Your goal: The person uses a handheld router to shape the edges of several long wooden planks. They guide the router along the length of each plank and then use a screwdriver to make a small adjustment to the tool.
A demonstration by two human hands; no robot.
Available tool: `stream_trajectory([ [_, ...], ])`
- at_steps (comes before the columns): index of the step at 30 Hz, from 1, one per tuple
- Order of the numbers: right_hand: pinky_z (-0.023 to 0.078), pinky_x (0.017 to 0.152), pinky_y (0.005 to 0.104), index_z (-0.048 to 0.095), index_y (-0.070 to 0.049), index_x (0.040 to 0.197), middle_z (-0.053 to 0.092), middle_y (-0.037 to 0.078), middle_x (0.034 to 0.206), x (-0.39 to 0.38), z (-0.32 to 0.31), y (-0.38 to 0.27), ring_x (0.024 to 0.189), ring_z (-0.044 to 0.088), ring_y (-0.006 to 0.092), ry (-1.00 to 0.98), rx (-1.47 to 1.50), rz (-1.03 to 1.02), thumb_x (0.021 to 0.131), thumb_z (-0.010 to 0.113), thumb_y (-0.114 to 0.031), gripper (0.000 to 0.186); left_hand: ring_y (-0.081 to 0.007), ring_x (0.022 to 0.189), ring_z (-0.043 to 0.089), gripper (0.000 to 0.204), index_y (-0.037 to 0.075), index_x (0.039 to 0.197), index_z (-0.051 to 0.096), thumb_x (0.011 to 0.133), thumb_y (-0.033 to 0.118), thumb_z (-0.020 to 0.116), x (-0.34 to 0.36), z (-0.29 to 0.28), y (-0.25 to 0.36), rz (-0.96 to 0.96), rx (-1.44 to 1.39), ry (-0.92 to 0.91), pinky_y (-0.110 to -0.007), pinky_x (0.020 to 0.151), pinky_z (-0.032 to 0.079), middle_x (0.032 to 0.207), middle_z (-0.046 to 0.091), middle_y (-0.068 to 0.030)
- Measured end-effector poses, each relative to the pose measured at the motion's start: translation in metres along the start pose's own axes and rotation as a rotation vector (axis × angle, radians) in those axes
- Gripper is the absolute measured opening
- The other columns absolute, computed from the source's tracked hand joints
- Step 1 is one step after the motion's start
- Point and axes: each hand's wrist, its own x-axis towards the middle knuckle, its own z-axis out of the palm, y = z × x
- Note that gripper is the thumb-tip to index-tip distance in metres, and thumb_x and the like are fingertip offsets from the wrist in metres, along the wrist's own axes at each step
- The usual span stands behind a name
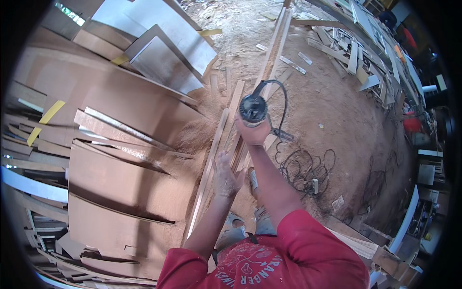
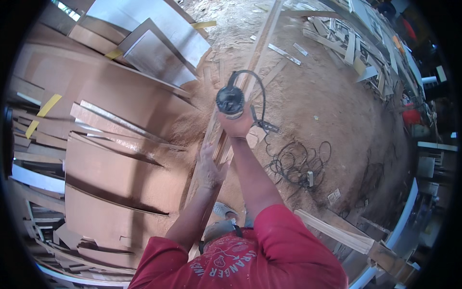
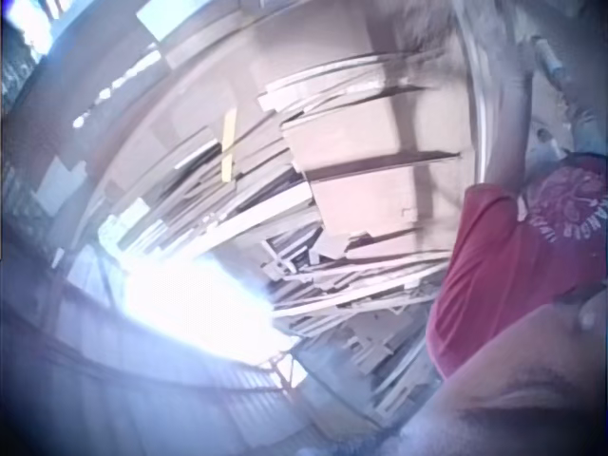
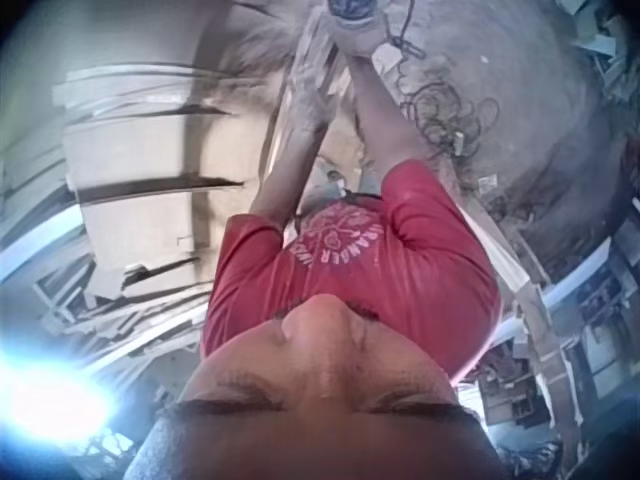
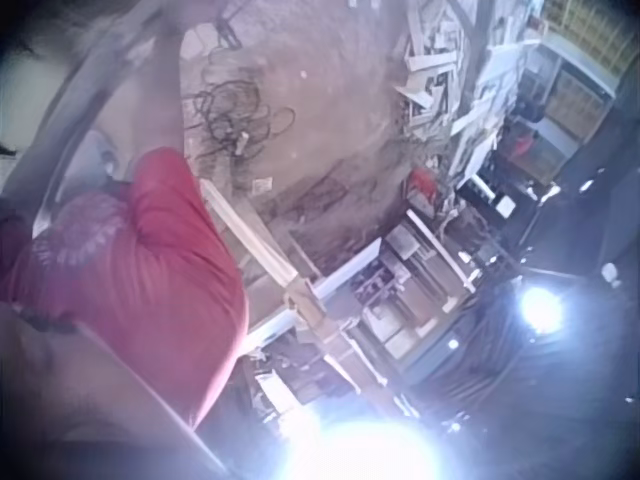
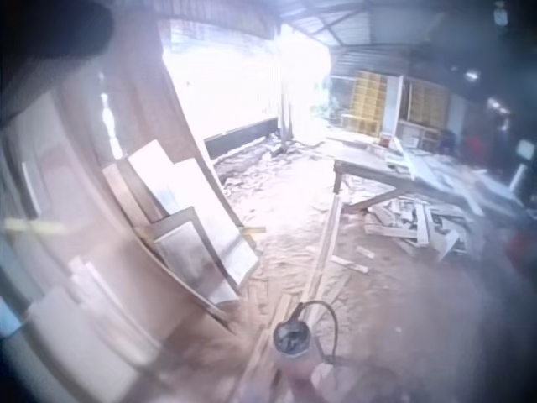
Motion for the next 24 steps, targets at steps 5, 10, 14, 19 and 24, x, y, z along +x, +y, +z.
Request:
stream_trajectory([
  [5,0.063,0.087,0.0426,0.075,-0.006,0.114,0.079,0.014,0.105,0.035,-0.011,0.015,0.095,0.079,0.0301,0.042,0.023,-0.045,0.063,0.101,-0.028,0.061,-0.0560,0.161,0.034,0.093,-0.004,0.164,0.035,0.092,0.027,0.085,0.020,0.005,0.023,0.051,-0.125,0.072,-0.063,0.135,0.024,0.164,0.045,-0.0373],
  [10,0.062,0.090,0.0440,0.076,-0.007,0.114,0.079,0.015,0.108,0.076,-0.022,0.021,0.100,0.078,0.0314,0.074,-0.008,-0.047,0.061,0.099,-0.029,0.063,-0.0578,0.160,0.034,0.088,-0.005,0.161,0.039,0.092,0.026,0.084,0.044,0.018,0.041,0.076,-0.133,0.075,-0.061,0.135,0.025,0.162,0.044,-0.0406],
  [14,0.063,0.091,0.0422,0.076,-0.006,0.117,0.080,0.013,0.107,0.107,-0.023,0.021,0.098,0.079,0.0286,0.057,-0.065,-0.143,0.064,0.102,-0.030,0.064,-0.0596,0.159,0.033,0.089,-0.007,0.161,0.035,0.092,0.026,0.082,0.045,0.031,0.039,0.079,-0.090,0.102,-0.063,0.134,0.027,0.164,0.041,-0.0423],
  [19,0.064,0.090,0.0425,0.076,-0.006,0.121,0.081,0.012,0.105,0.154,-0.016,0.014,0.097,0.081,0.0275,0.092,-0.146,-0.152,0.068,0.103,-0.033,0.065,-0.0599,0.159,0.034,0.093,-0.007,0.162,0.032,0.092,0.029,0.080,0.046,0.035,0.036,0.097,-0.069,0.127,-0.064,0.133,0.028,0.165,0.040,-0.0421],
  [24,0.063,0.089,0.0473,0.073,-0.009,0.118,0.080,0.015,0.107,0.212,-0.011,0.019,0.100,0.078,0.0357,0.086,-0.113,-0.094,0.062,0.099,-0.032,0.067,-0.0589,0.159,0.034,0.097,-0.007,0.163,0.031,0.089,0.029,0.081,0.046,0.033,0.040,0.095,-0.016,0.095,-0.064,0.133,0.028,0.167,0.039,-0.0416],
])
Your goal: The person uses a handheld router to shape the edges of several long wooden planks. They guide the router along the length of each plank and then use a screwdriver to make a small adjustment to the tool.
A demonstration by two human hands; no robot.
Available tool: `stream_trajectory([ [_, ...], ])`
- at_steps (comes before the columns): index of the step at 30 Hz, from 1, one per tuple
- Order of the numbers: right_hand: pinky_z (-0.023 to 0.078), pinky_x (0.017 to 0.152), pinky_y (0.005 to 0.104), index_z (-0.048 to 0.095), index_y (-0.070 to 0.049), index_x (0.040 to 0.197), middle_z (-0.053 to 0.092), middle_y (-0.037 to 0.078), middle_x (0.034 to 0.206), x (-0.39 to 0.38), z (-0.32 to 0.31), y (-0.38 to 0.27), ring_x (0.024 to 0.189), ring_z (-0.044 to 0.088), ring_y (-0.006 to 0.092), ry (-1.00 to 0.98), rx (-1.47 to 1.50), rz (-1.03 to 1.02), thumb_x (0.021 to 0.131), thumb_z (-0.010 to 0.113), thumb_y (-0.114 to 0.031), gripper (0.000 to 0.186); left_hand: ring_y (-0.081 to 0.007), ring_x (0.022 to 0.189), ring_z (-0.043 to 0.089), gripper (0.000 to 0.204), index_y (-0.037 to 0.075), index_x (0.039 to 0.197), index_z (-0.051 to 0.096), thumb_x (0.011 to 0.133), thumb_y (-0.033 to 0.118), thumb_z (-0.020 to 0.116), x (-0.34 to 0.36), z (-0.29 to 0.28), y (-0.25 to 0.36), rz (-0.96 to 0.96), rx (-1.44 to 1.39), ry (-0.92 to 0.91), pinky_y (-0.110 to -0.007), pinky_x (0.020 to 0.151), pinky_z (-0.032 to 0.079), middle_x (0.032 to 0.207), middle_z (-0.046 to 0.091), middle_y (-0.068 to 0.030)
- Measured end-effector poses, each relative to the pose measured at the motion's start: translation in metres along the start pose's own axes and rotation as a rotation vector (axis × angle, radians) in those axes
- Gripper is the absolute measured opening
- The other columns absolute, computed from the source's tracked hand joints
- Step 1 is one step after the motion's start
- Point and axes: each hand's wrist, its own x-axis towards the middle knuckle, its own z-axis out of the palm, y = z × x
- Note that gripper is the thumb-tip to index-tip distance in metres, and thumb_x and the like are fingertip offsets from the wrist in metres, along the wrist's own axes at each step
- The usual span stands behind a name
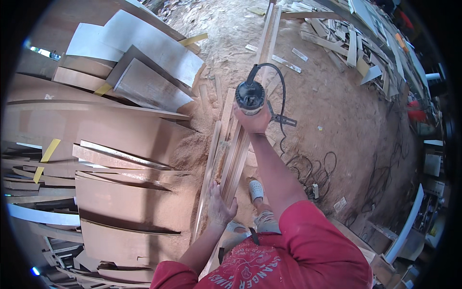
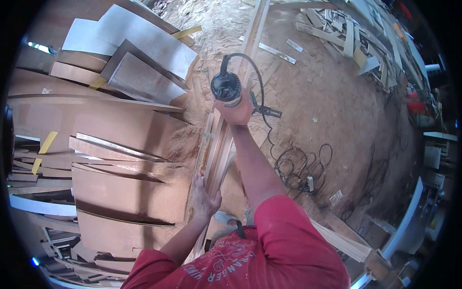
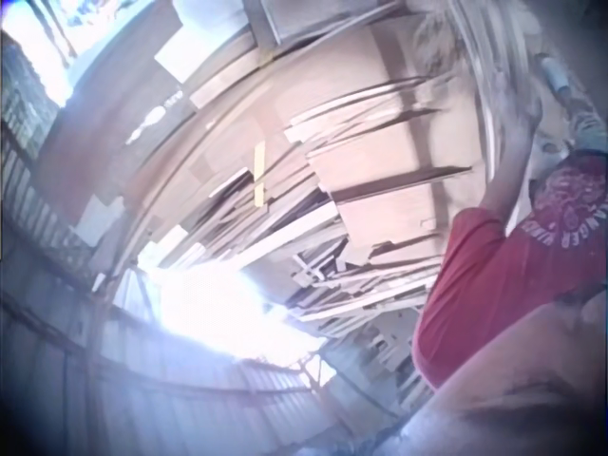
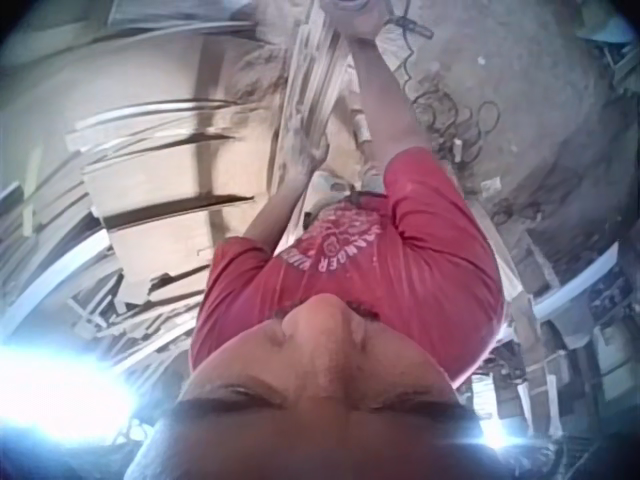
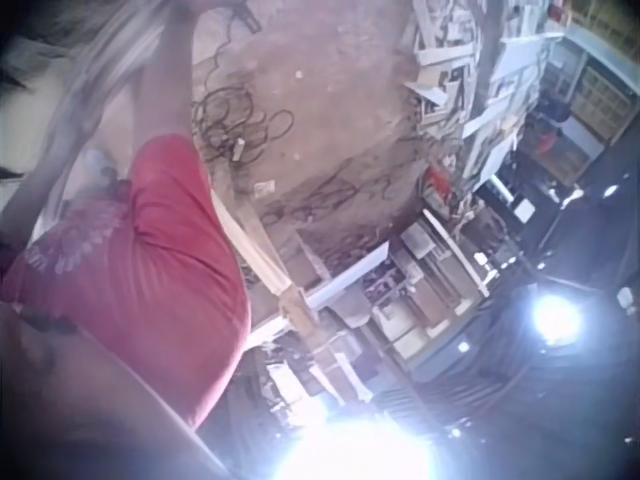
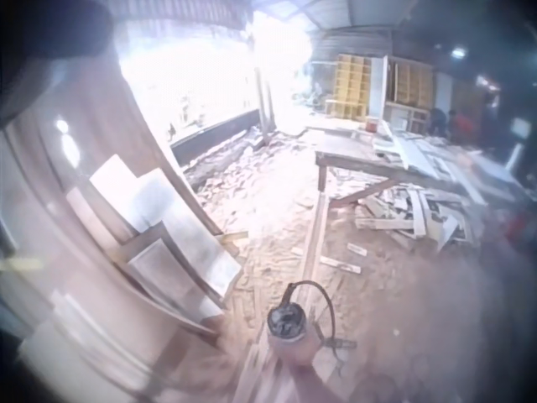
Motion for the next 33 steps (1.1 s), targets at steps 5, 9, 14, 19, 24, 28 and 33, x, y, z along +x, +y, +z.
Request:
stream_trajectory([
  [5,0.063,0.091,0.0406,0.077,-0.006,0.116,0.083,0.012,0.107,0.046,0.014,0.011,0.099,0.081,0.0246,-0.003,-0.001,-0.026,0.074,0.101,-0.033,0.055,-0.0586,0.160,0.033,0.100,-0.006,0.163,0.030,0.085,0.025,0.083,0.001,-0.006,0.004,-0.053,0.045,-0.077,-0.065,0.134,0.027,0.167,0.037,-0.0407],
  [9,0.062,0.092,0.0390,0.077,-0.004,0.113,0.084,0.011,0.106,0.085,0.025,0.022,0.099,0.081,0.0224,0.018,-0.050,-0.014,0.075,0.102,-0.033,0.053,-0.0593,0.160,0.032,0.100,-0.006,0.162,0.029,0.083,0.023,0.084,0.003,-0.007,0.003,-0.050,0.007,-0.080,-0.066,0.134,0.026,0.168,0.035,-0.0415],
  [14,0.061,0.098,0.0487,0.072,-0.006,0.125,0.080,0.018,0.117,0.120,0.038,0.024,0.111,0.079,0.0368,-0.074,0.015,0.049,0.070,0.101,-0.045,0.073,-0.0609,0.158,0.034,0.103,-0.006,0.164,0.026,0.084,0.023,0.083,-0.004,-0.002,-0.006,-0.034,0.005,-0.076,-0.065,0.132,0.030,0.168,0.036,-0.0405],
  [19,0.062,0.097,0.0477,0.072,-0.005,0.124,0.081,0.018,0.117,0.158,0.045,0.051,0.110,0.079,0.0360,-0.007,0.002,0.010,0.070,0.101,-0.046,0.074,-0.0612,0.157,0.036,0.103,-0.005,0.165,0.027,0.083,0.025,0.083,0.001,-0.003,0.000,-0.064,0.006,-0.106,-0.065,0.132,0.030,0.166,0.037,-0.0413],
  [24,0.063,0.094,0.0464,0.074,-0.005,0.120,0.083,0.017,0.114,0.179,0.053,0.041,0.107,0.081,0.0346,0.000,-0.070,0.025,0.070,0.101,-0.046,0.070,-0.0639,0.156,0.035,0.108,-0.003,0.166,0.024,0.082,0.025,0.085,0.003,-0.003,-0.004,0.026,-0.025,-0.020,-0.069,0.131,0.030,0.164,0.036,-0.0428],
  [28,0.062,0.096,0.0469,0.076,-0.005,0.120,0.083,0.017,0.114,0.194,0.054,0.038,0.109,0.081,0.0339,0.030,-0.098,-0.015,0.071,0.100,-0.045,0.068,-0.0617,0.155,0.039,0.105,-0.002,0.166,0.027,0.082,0.024,0.084,0.001,-0.004,-0.002,0.009,-0.031,-0.003,-0.068,0.130,0.032,0.165,0.039,-0.0404],
  [33,0.062,0.097,0.0469,0.076,-0.005,0.123,0.083,0.016,0.112,0.192,0.053,0.040,0.108,0.081,0.0345,0.014,-0.056,-0.052,0.070,0.101,-0.045,0.070,-0.0604,0.154,0.040,0.104,-0.003,0.166,0.029,0.083,0.024,0.084,0.003,-0.004,-0.004,0.017,-0.064,-0.001,-0.067,0.130,0.033,0.167,0.040,-0.0392],
])
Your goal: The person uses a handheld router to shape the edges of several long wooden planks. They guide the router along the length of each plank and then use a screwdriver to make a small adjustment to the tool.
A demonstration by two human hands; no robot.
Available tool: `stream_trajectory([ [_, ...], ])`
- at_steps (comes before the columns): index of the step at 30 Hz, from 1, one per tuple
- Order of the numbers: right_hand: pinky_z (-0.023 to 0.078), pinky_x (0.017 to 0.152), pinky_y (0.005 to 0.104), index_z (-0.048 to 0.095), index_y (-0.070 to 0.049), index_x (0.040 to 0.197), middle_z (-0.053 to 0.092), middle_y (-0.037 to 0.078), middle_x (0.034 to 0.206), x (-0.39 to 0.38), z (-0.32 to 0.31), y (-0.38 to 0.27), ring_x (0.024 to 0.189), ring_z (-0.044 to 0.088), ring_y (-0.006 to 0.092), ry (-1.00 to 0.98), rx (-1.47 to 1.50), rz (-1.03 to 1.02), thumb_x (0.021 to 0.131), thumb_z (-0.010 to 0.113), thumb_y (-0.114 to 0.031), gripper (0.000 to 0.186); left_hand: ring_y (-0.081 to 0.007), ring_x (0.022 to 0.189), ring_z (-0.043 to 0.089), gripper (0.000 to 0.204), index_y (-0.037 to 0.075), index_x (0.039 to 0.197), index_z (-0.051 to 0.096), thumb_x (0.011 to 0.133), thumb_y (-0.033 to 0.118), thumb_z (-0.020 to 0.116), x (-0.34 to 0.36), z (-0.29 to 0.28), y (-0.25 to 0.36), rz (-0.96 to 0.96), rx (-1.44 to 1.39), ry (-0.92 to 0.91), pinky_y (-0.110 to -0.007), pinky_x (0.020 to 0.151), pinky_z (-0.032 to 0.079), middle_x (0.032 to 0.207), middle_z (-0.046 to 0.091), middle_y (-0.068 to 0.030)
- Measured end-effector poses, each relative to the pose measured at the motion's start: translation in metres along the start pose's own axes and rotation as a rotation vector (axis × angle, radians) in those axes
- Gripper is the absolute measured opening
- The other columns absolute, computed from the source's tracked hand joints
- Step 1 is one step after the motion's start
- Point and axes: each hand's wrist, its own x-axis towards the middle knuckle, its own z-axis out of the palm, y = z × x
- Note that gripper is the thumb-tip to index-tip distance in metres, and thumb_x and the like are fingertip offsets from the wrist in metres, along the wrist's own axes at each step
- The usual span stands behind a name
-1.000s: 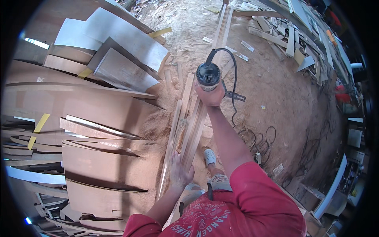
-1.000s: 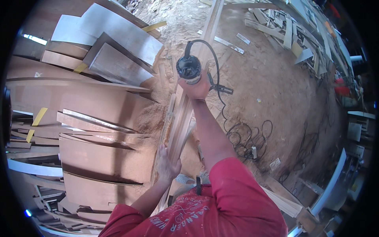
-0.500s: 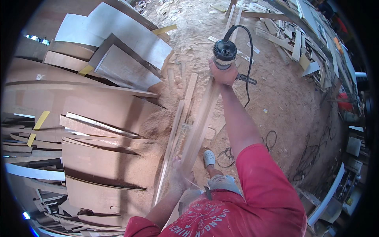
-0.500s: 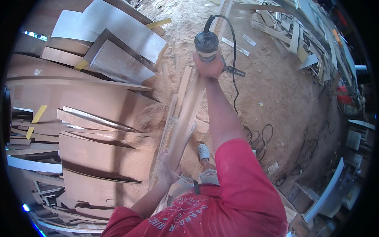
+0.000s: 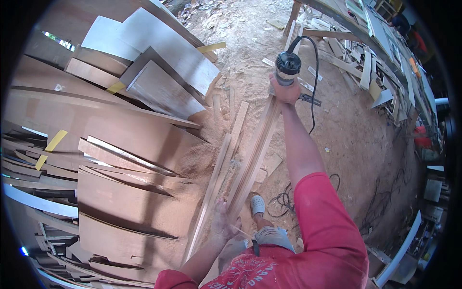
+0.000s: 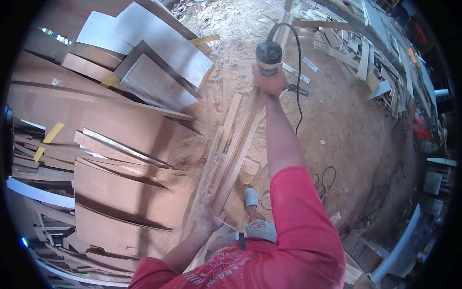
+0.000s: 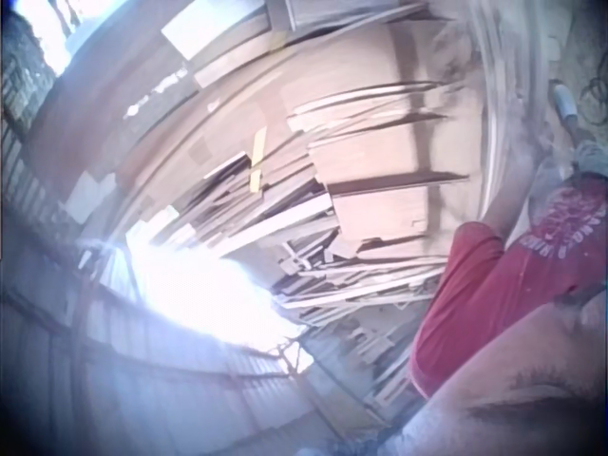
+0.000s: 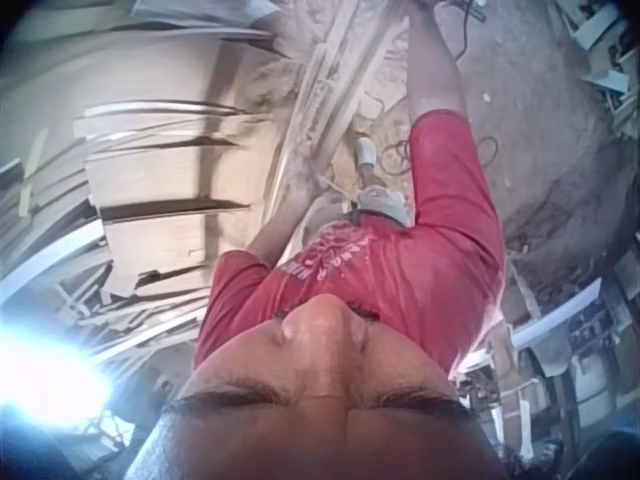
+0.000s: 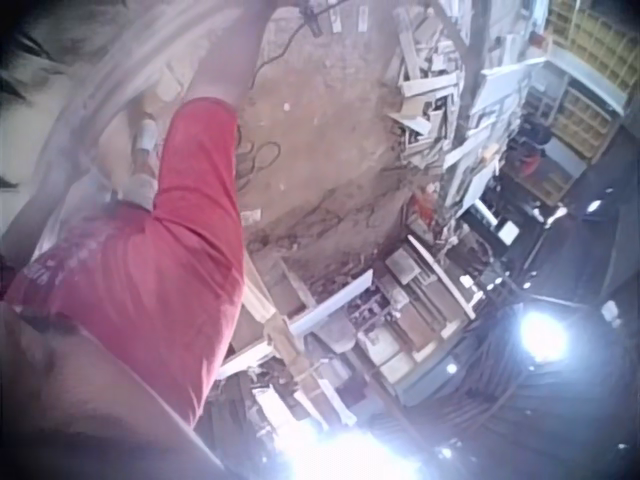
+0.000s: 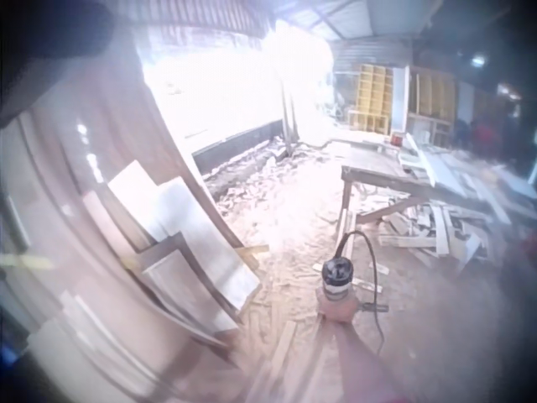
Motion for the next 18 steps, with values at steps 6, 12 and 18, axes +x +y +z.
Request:
stream_trajectory([
  [6,0.064,0.089,0.0439,0.074,-0.004,0.124,0.082,0.016,0.105,-0.084,-0.019,-0.003,0.099,0.082,0.0328,-0.035,0.154,-0.004,0.069,0.101,-0.037,0.070,-0.0610,0.154,0.040,0.109,-0.003,0.166,0.026,0.079,0.023,0.086,0.001,0.001,0.000,0.010,0.033,-0.017,-0.067,0.131,0.031,0.165,0.040,-0.0412],
  [12,0.063,0.092,0.0443,0.074,-0.007,0.123,0.079,0.013,0.111,-0.219,-0.053,-0.033,0.102,0.078,0.0299,-0.080,0.158,0.030,0.065,0.101,-0.029,0.067,-0.0608,0.155,0.039,0.108,-0.003,0.166,0.026,0.080,0.023,0.086,0.000,0.003,0.003,-0.015,0.049,-0.010,-0.067,0.131,0.032,0.165,0.040,-0.0409],
  [18,0.060,0.098,0.0460,0.075,-0.010,0.125,0.077,0.013,0.115,-0.262,-0.071,-0.058,0.107,0.076,0.0341,-0.087,0.032,0.023,0.062,0.101,-0.028,0.071,-0.0602,0.156,0.038,0.106,-0.002,0.167,0.025,0.082,0.022,0.085,0.004,-0.002,0.006,0.006,0.073,-0.008,-0.067,0.131,0.031,0.165,0.040,-0.0395],
])
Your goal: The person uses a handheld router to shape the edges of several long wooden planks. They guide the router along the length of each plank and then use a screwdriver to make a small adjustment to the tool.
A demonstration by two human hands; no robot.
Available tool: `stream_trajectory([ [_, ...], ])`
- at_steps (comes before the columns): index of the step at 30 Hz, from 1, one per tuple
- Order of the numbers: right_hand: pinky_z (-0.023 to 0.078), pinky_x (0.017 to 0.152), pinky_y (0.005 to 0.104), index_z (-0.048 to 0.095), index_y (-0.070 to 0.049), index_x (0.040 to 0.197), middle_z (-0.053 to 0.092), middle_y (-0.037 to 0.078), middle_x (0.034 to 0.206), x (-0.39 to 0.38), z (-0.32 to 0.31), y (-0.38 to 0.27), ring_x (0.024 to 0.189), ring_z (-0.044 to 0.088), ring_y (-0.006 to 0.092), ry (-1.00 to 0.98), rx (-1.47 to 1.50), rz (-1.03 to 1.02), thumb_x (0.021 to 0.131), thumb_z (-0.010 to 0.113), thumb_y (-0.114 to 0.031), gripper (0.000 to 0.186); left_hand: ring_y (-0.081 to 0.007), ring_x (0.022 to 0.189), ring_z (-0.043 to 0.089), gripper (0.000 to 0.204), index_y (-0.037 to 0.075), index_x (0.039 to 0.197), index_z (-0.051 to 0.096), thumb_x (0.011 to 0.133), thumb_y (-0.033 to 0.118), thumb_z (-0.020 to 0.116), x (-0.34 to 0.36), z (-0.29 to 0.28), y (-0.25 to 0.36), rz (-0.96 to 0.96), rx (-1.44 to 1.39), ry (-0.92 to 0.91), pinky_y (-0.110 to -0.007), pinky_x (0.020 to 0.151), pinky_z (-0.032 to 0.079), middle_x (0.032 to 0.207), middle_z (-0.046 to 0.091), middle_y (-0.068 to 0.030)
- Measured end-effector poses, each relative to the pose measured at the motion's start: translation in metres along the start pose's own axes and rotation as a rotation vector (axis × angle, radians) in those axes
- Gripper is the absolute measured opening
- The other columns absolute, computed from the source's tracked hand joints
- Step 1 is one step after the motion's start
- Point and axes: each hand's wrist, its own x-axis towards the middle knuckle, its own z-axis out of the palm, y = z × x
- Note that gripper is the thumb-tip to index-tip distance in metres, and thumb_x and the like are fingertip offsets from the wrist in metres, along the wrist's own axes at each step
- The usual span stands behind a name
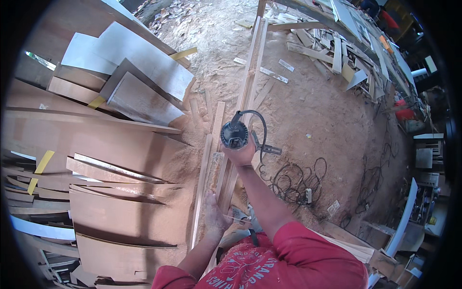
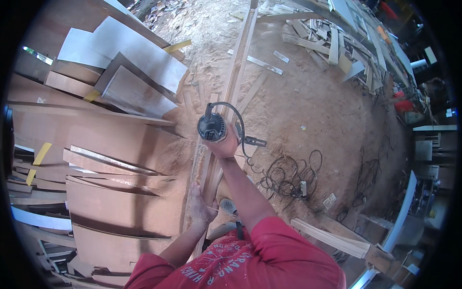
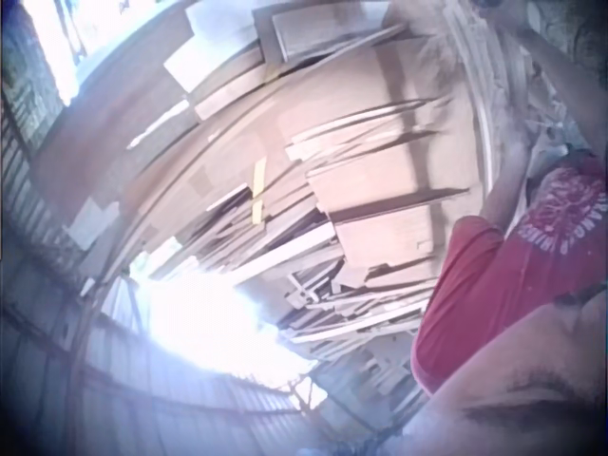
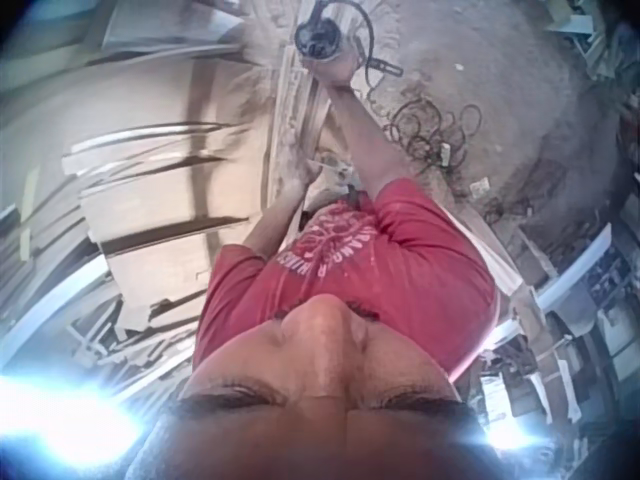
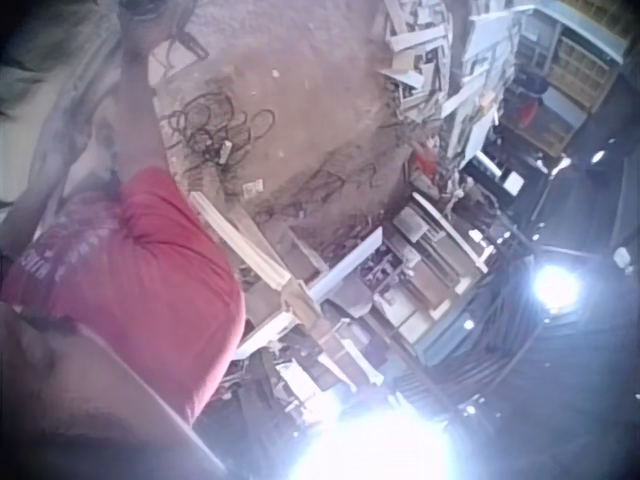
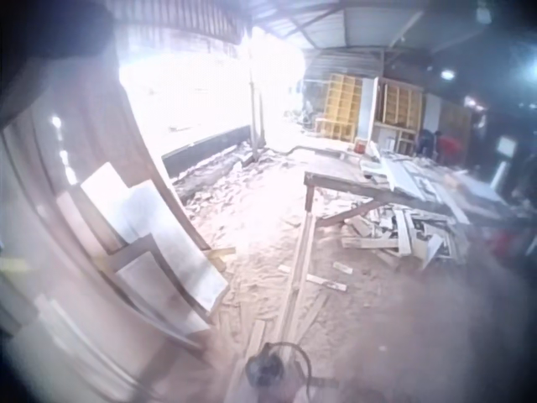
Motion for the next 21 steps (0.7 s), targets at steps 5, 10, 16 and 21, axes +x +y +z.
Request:
stream_trajectory([
  [5,0.061,0.094,0.0451,0.076,-0.010,0.120,0.078,0.013,0.114,0.050,0.012,0.029,0.104,0.077,0.0336,0.036,0.094,0.063,0.063,0.100,-0.028,0.064,-0.0605,0.156,0.037,0.107,-0.001,0.166,0.025,0.081,0.021,0.085,0.004,-0.001,0.003,-0.005,-0.011,-0.013,-0.067,0.132,0.031,0.166,0.039,-0.0393],
  [10,0.062,0.088,0.0432,0.077,-0.007,0.115,0.081,0.013,0.104,0.132,0.030,0.034,0.095,0.079,0.0314,0.045,0.142,0.031,0.068,0.100,-0.030,0.057,-0.0611,0.156,0.037,0.108,-0.002,0.165,0.026,0.080,0.022,0.086,-0.006,0.006,-0.009,-0.032,-0.052,-0.007,-0.067,0.132,0.031,0.166,0.037,-0.0409],
  [16,0.063,0.086,0.0373,0.080,-0.003,0.107,0.084,0.008,0.100,0.231,0.045,0.061,0.092,0.080,0.0185,0.053,0.065,-0.055,0.080,0.100,-0.023,0.040,-0.0635,0.156,0.036,0.112,0.000,0.166,0.021,0.079,0.023,0.087,-0.006,-0.002,-0.007,-0.072,-0.083,-0.106,-0.067,0.132,0.030,0.166,0.035,-0.0445],
  [21,0.062,0.088,0.0397,0.077,-0.005,0.109,0.083,0.010,0.102,0.282,0.052,0.077,0.095,0.081,0.0232,0.109,0.069,-0.051,0.072,0.102,-0.029,0.051,-0.0626,0.156,0.036,0.110,0.000,0.166,0.022,0.081,0.024,0.087,-0.007,-0.001,-0.004,-0.173,-0.112,-0.196,-0.068,0.132,0.030,0.165,0.036,-0.0443],
])
